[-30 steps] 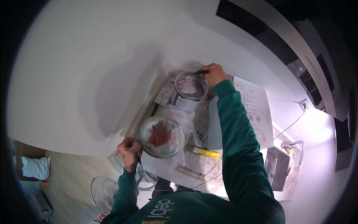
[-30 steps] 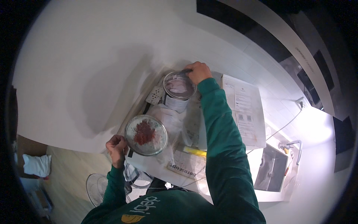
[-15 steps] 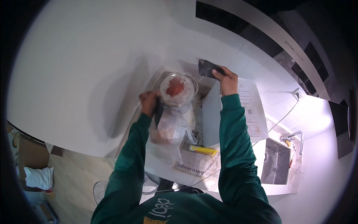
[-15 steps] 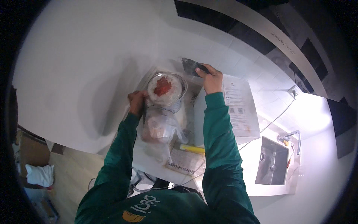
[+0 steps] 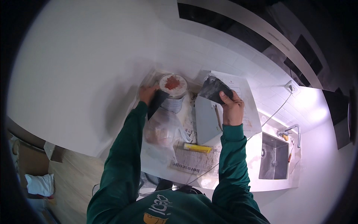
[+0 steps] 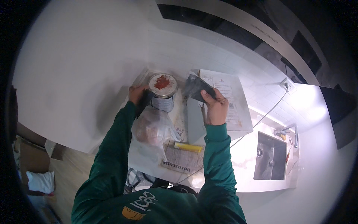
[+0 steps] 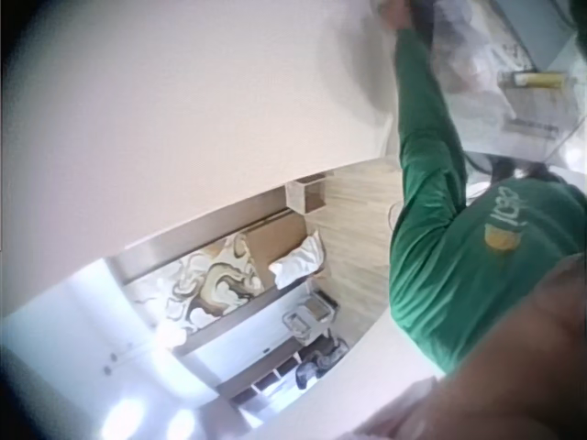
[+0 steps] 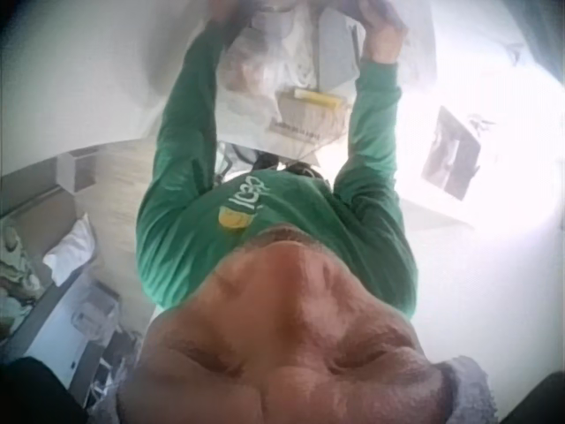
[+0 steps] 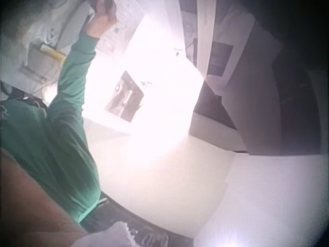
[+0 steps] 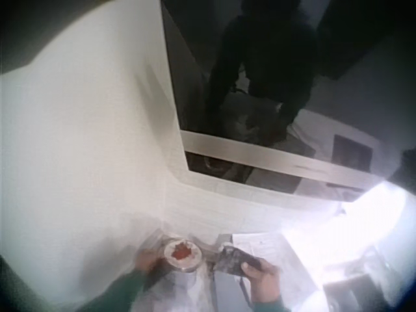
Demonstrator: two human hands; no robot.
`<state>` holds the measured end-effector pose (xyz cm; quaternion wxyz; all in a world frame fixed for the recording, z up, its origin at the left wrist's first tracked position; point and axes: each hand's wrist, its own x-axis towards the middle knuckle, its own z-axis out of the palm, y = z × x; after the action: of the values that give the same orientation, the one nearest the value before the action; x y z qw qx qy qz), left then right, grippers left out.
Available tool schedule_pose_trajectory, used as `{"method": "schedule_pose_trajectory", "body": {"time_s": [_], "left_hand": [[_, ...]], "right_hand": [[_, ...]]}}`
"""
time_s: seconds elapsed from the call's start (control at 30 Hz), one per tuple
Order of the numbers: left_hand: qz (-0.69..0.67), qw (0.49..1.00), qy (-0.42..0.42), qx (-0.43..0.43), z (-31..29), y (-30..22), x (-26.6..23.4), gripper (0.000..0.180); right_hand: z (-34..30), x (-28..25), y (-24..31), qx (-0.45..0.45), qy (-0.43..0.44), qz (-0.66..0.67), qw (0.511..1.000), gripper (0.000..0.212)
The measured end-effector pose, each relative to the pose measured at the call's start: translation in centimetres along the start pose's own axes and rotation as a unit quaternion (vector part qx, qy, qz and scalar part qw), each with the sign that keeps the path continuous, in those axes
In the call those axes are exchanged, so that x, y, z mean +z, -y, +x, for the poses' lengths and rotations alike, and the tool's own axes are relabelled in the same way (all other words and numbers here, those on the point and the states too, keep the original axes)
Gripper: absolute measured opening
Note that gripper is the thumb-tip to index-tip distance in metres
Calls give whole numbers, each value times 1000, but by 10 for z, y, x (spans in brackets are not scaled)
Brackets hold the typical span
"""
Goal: The person applies a small amount of adhesive to a dark rectangular tile using a putty knife, then moves to a bathroom and presses the tile onto a dark wall panel. The person handles the tile and putty knife throughout.
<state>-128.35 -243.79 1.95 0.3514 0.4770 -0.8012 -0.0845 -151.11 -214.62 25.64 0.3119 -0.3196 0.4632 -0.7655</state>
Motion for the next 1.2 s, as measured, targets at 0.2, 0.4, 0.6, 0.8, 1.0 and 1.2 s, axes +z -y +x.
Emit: {"method": "schedule_pose_trajectory", "body": {"time_s": [0.2,0.4,0.6,0.8,1.0,1.2], "left_hand": [[-571,698,114,-417,-114,-16,-74,28],[-419,802,240,-352,-198,-79,-192,19],[-629,729,-46,-266,-184,-174,-236,8],[-765,553,-67,-325,-184,-254,-256,12],[-793,499,10,-350,-189,-291,-258,16],[-782,530,-13,-328,-194,-304,-261,19]], "right_hand": [[-33,-1,0,25,16,64,997,21],[-70,-10,1,-5,34,-9,999,24],[-124,3,21,-148,120,-194,962,24],[-151,-4,45,-210,193,-256,924,24],[-163,-14,45,-336,248,-299,858,41],[-163,-24,49,-395,252,-374,801,54]]}}
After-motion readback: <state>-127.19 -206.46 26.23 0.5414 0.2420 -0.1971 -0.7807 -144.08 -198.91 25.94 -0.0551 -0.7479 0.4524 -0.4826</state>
